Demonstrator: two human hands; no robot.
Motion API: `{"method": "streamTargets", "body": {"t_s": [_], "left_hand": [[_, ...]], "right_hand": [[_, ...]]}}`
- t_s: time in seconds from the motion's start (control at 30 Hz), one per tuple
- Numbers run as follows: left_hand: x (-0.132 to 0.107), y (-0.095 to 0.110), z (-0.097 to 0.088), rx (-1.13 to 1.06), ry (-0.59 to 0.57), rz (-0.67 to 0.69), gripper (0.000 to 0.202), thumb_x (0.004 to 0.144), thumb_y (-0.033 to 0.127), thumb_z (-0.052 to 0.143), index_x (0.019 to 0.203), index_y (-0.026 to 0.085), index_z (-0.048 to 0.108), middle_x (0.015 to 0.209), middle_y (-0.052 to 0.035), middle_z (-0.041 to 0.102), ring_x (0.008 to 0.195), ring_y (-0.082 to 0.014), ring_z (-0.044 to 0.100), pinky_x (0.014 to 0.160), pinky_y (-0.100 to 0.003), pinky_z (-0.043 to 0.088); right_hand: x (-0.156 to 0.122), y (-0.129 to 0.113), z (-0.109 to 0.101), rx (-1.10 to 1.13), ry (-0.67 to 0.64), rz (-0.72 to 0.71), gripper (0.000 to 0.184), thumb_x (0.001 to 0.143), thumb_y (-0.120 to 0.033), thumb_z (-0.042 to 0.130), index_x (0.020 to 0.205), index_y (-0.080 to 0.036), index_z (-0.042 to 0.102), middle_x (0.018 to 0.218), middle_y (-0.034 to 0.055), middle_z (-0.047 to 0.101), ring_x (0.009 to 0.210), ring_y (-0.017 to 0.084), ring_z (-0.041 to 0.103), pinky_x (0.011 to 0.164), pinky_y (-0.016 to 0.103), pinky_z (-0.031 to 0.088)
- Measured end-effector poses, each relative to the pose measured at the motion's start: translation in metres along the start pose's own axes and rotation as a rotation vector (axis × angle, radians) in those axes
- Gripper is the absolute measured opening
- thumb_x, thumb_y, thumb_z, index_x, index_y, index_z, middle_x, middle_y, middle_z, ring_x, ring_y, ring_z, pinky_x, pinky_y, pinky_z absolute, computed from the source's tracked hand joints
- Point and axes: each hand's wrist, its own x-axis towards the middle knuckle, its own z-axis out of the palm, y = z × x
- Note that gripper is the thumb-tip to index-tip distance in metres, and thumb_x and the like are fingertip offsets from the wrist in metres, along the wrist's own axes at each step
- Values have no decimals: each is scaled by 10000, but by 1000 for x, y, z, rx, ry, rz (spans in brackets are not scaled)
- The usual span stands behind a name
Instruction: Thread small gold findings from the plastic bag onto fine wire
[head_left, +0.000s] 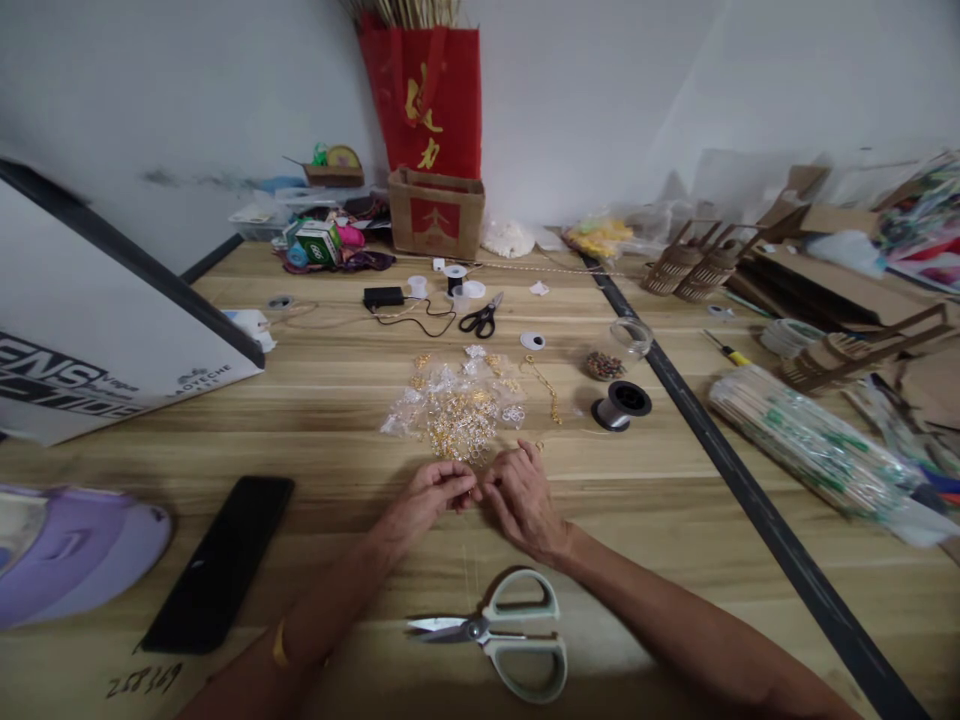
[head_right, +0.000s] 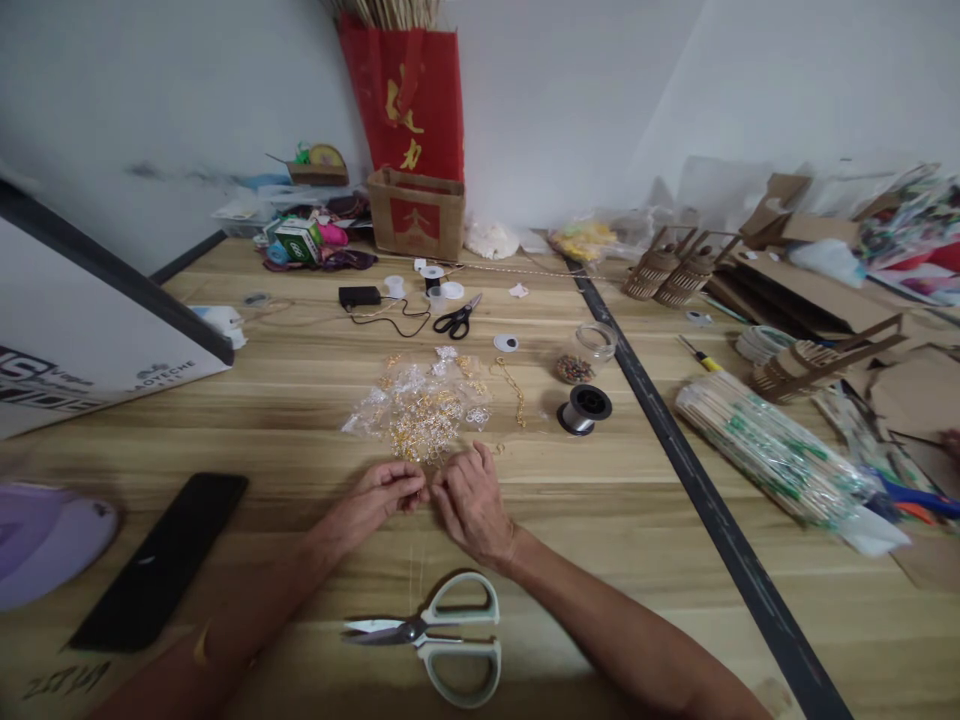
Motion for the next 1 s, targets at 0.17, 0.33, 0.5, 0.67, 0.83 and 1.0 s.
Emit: {"method": "streamTargets", "body": {"t_s": [0.17, 0.33, 0.5, 0.67, 0.83, 1.0], "left_hand": [[0, 0, 1, 5, -8, 1, 340, 585, 390, 781, 676, 109, 612, 602, -8, 608, 529, -79, 493, 527, -213, 365], [0, -1, 2, 6, -10, 16, 338, 585, 395, 781, 670, 112, 617, 591, -3, 602, 518, -80, 486, 522, -215, 363], [-1, -1, 2, 87, -13, 51, 307, 633, 392, 747, 665, 119, 609, 586, 0, 594, 526, -89, 483, 541, -226, 377], [-1, -2, 1, 173, 4, 87, 327, 632, 415, 741, 699, 126, 603, 616, -6, 610, 537, -98, 505, 547, -232, 402], [-3, 0, 4, 236, 40, 117, 311, 639, 403, 729, 697, 121, 611, 596, -1, 593, 558, -107, 524, 563, -234, 424], [-4, 1, 6, 281, 59, 118, 300, 644, 393, 716, 701, 116, 617, 587, -1, 590, 562, -112, 533, 570, -237, 435]], "right_hand": [[0, 0, 0, 1, -10, 4, 103, 892, -169, 397, 897, -198, 496, 831, 43, 546, 858, 187, 494, 1017, 481, 246], [1, 0, 0, 8, -17, -5, 95, 893, -167, 402, 892, -198, 491, 823, 41, 546, 851, 186, 495, 1016, 484, 249], [0, 0, 0, 10, -14, -9, 84, 890, -161, 413, 900, -201, 487, 835, 39, 550, 856, 185, 495, 1014, 488, 251], [1, 0, 0, 3, -18, -7, 83, 892, -164, 409, 889, -195, 485, 822, 40, 547, 847, 183, 493, 1012, 488, 256], [1, 0, 1, 6, -12, -2, 82, 890, -163, 411, 887, -193, 487, 824, 36, 546, 851, 180, 488, 1013, 482, 252], [0, 0, 1, -2, -12, -5, 83, 889, -160, 407, 886, -185, 486, 833, 37, 542, 851, 176, 483, 1007, 480, 257]]}}
